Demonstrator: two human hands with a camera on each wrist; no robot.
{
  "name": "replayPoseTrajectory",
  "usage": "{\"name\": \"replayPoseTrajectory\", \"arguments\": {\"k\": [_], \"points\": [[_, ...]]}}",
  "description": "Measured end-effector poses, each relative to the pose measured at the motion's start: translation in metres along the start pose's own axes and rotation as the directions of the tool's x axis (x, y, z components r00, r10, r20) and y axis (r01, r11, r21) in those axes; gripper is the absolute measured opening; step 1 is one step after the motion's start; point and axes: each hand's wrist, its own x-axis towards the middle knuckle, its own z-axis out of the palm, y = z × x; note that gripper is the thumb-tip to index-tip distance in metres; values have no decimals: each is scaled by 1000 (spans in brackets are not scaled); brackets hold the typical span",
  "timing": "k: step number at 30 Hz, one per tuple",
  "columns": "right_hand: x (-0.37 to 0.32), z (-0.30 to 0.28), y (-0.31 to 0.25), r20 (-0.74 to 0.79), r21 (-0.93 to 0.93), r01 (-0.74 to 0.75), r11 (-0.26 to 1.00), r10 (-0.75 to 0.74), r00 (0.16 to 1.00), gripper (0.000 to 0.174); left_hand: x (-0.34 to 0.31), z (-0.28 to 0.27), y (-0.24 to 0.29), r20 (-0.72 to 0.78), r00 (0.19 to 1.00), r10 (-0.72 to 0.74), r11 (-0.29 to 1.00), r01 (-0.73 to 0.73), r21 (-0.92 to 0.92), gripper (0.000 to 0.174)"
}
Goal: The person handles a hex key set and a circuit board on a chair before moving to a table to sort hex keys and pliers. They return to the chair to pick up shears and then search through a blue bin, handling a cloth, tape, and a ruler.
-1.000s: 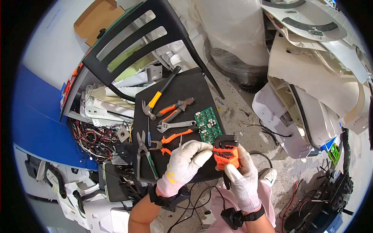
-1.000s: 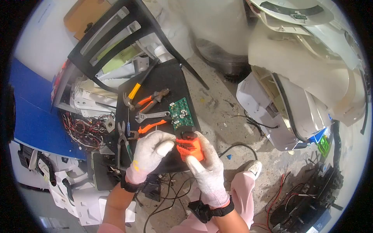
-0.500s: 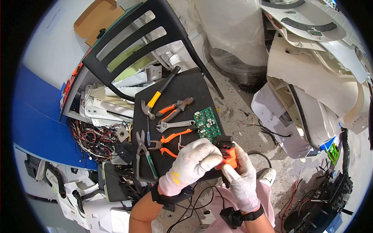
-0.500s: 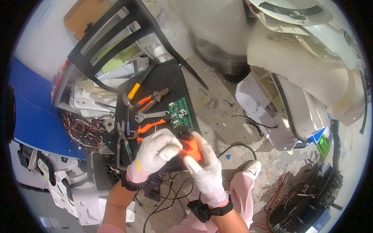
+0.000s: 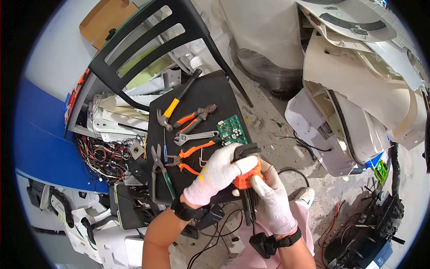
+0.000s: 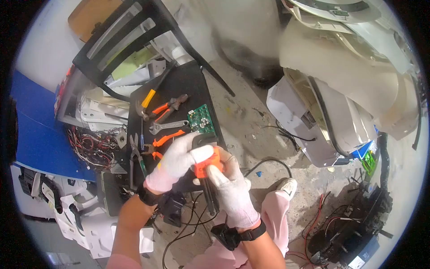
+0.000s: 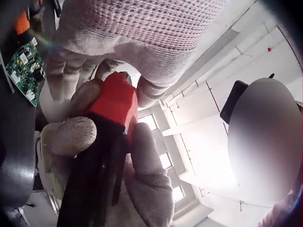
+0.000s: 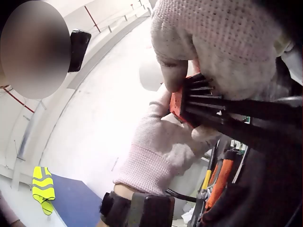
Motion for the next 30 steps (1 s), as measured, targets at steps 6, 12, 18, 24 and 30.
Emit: {"name": "replayPoseTrajectory", "arguments": {"k": [6,12,18,24,30], "points": [[-6,7,-9,67,168,-83,982,72,995,50,14,-13,0,1,998,-67,960,65,-272,27],[-9,-2,-8,152,71,-266,961,253,955,56,14,-35,5,-125,992,35,889,-88,-449,30],[-10,1,-9,181,-47,-297,954,300,937,49,9,-43,-1,-196,979,47,918,-119,-379,33],[-11,2,-5,175,-247,-332,910,379,909,42,-1,-38,5,-249,967,48,909,-145,-390,21],[-9,0,-4,138,-413,-352,840,439,888,40,-1,-46,-11,-246,968,51,904,-150,-400,33]]}}
